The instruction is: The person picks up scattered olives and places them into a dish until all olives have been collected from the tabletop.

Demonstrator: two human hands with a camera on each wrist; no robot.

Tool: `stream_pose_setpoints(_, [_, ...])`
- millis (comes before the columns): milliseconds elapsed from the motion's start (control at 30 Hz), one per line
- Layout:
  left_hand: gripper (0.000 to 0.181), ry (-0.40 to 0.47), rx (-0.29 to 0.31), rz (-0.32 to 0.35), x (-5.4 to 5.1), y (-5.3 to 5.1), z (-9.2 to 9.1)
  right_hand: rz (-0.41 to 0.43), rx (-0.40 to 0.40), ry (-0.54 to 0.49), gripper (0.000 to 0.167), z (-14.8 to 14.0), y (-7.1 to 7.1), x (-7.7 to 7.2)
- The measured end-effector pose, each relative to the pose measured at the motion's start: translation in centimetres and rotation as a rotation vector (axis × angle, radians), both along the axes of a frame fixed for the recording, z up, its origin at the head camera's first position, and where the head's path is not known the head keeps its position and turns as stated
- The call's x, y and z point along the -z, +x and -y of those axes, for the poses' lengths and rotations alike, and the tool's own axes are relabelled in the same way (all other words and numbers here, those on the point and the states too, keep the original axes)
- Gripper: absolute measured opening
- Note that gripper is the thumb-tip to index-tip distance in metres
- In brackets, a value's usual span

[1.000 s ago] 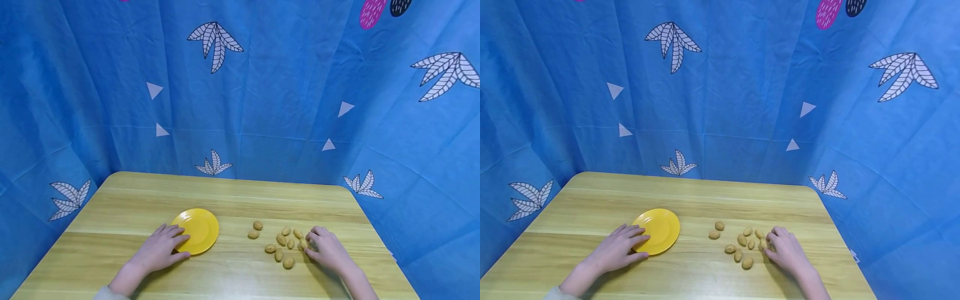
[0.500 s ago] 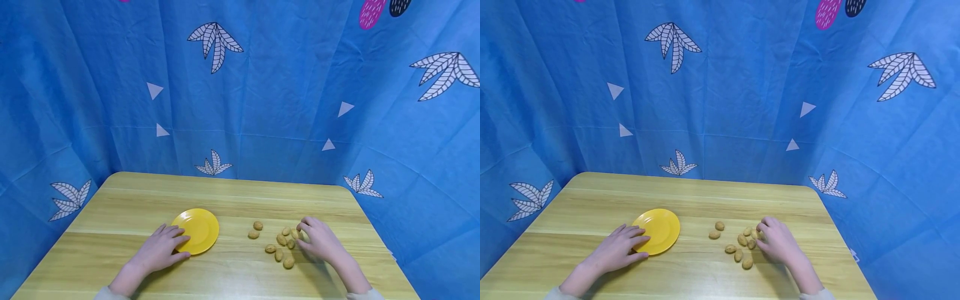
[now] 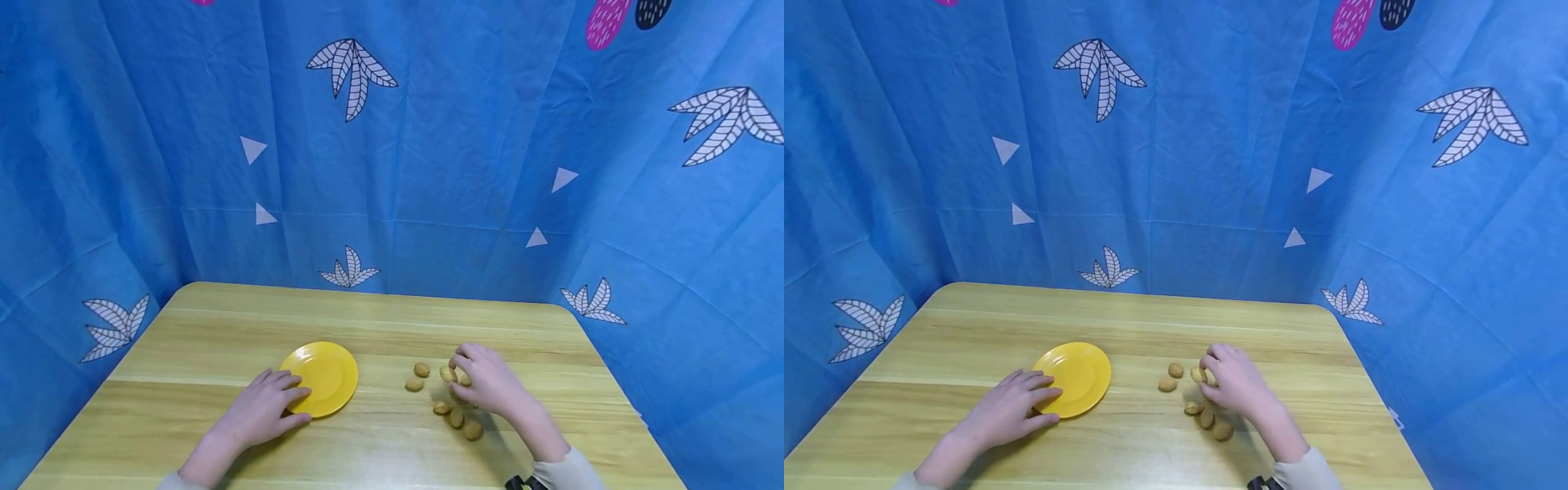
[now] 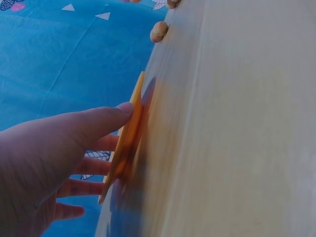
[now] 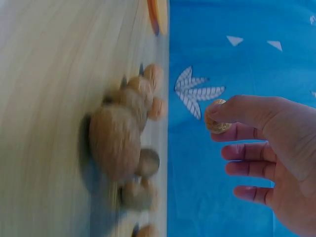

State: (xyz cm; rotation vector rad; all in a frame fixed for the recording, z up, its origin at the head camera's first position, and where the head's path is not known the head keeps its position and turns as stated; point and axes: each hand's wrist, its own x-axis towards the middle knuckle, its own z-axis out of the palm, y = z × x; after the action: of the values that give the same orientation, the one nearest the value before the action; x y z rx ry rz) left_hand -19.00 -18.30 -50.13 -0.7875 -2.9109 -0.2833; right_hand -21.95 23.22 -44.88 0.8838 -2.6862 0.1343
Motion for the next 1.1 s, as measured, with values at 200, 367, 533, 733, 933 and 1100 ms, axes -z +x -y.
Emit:
stream_pose_setpoints(200, [0.046,0.006,0.006,-0.016,0.0,0.0,-0.2,0.027,-0.031,0.018,0.023,2.5,-0.3,0.0])
stream_pose_setpoints(367, [0.045,0.002,0.007,-0.021,0.0,0.1,-0.2,0.041,-0.072,0.028,0.023,4.5,-0.6,-0.1])
stream_pose_setpoints(533, [0.045,0.006,0.007,-0.015,-0.2,0.2,-0.4,0.026,-0.117,0.049,0.022,6.5,-0.8,-0.1])
stream_pose_setpoints(733, [0.044,0.011,0.003,-0.005,-0.4,0.4,-0.3,0.035,-0.157,0.065,0.021,8.7,-1.2,-0.1])
stream_pose_setpoints(933, [0.043,0.011,0.007,-0.008,-0.6,0.4,-0.1,0.031,-0.191,0.076,0.020,11.0,-1.9,0.0])
stream_pose_setpoints(1100, [0.043,0.004,0.008,-0.015,-0.5,0.4,0.0,0.030,-0.210,0.079,0.020,12.8,-2.3,-0.1])
